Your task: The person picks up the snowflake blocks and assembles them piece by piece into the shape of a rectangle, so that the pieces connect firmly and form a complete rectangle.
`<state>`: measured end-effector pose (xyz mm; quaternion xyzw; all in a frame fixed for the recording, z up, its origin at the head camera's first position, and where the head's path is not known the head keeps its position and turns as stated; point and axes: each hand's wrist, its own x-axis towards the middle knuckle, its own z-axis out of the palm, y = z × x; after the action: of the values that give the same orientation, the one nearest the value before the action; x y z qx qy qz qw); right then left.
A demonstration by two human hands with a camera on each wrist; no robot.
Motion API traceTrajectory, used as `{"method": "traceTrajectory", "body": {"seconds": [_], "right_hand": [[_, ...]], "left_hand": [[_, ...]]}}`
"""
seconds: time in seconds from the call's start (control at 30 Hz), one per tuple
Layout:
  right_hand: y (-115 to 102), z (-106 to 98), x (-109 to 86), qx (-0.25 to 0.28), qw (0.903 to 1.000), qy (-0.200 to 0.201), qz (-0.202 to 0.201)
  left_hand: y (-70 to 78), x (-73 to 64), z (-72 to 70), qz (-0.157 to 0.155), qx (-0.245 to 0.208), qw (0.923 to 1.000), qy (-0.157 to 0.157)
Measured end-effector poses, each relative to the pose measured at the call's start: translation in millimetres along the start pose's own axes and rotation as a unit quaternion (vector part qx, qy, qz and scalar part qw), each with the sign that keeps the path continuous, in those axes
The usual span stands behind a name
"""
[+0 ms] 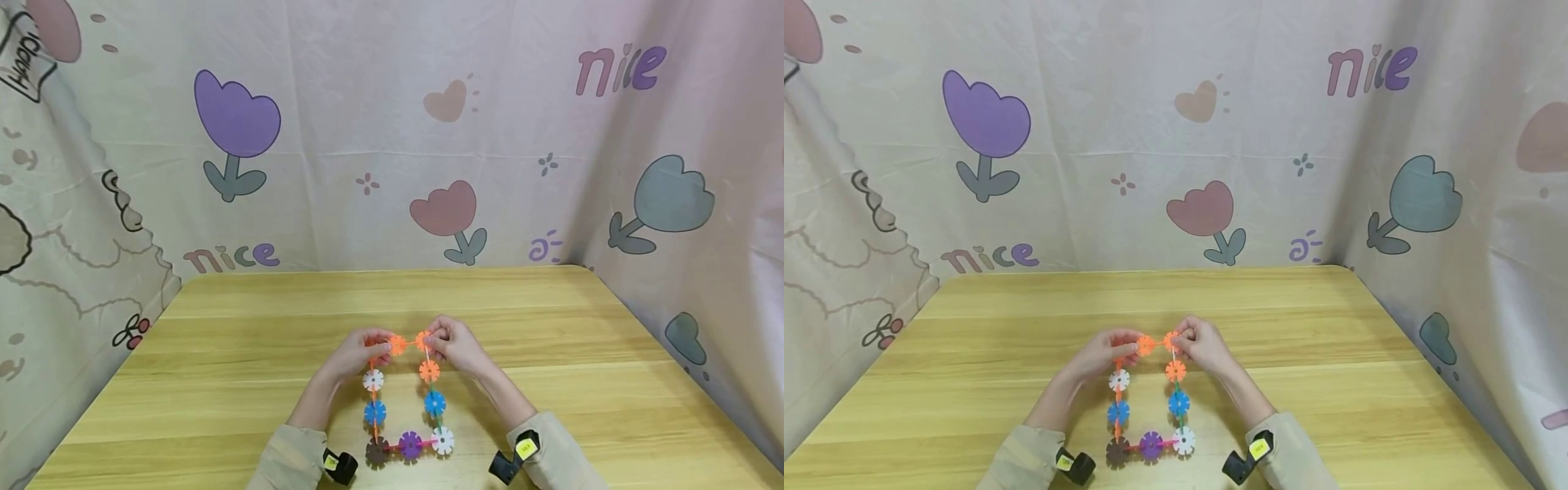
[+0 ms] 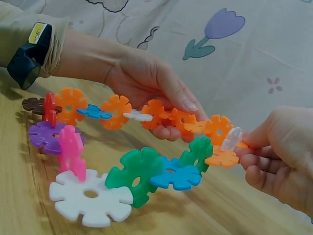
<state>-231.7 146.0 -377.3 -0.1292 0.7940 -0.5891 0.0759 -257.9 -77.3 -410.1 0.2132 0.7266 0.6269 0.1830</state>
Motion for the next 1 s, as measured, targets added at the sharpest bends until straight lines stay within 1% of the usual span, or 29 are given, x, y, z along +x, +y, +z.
{"method": "traceTrajectory", "body": {"seconds": [0.2, 0.33, 0.43, 0.67, 0.9, 1.0], "right_hand": [[19, 0, 8.7, -0.011, 0.9999, 0.007, -0.004], [25, 1, 11.3, -0.015, 0.9998, 0.006, -0.009], [26, 1, 12.0, -0.017, 0.9998, 0.007, -0.011], [25, -4, 12.3, -0.05, 0.9983, 0.027, -0.006], [26, -7, 11.5, -0.052, 0.9984, 0.017, -0.012], [29, -11, 11.2, -0.049, 0.9986, 0.016, -0.015]], "left_hand": [[2.9, -1.1, 1.8, 0.001, 0.007, 1.0, 0.001], [1.6, -0.5, 1.0, 0.0, 0.004, 1.0, 0.0], [1.0, 0.2, 0.1, -0.005, 0.002, 1.0, -0.002], [5.5, -0.7, 0.8, -0.011, -0.01, 0.9998, -0.009], [3.6, -2.1, -0.3, -0.008, -0.027, 0.9992, -0.027], [1.5, -1.5, -1.2, -0.004, -0.028, 0.9994, -0.02]]}}
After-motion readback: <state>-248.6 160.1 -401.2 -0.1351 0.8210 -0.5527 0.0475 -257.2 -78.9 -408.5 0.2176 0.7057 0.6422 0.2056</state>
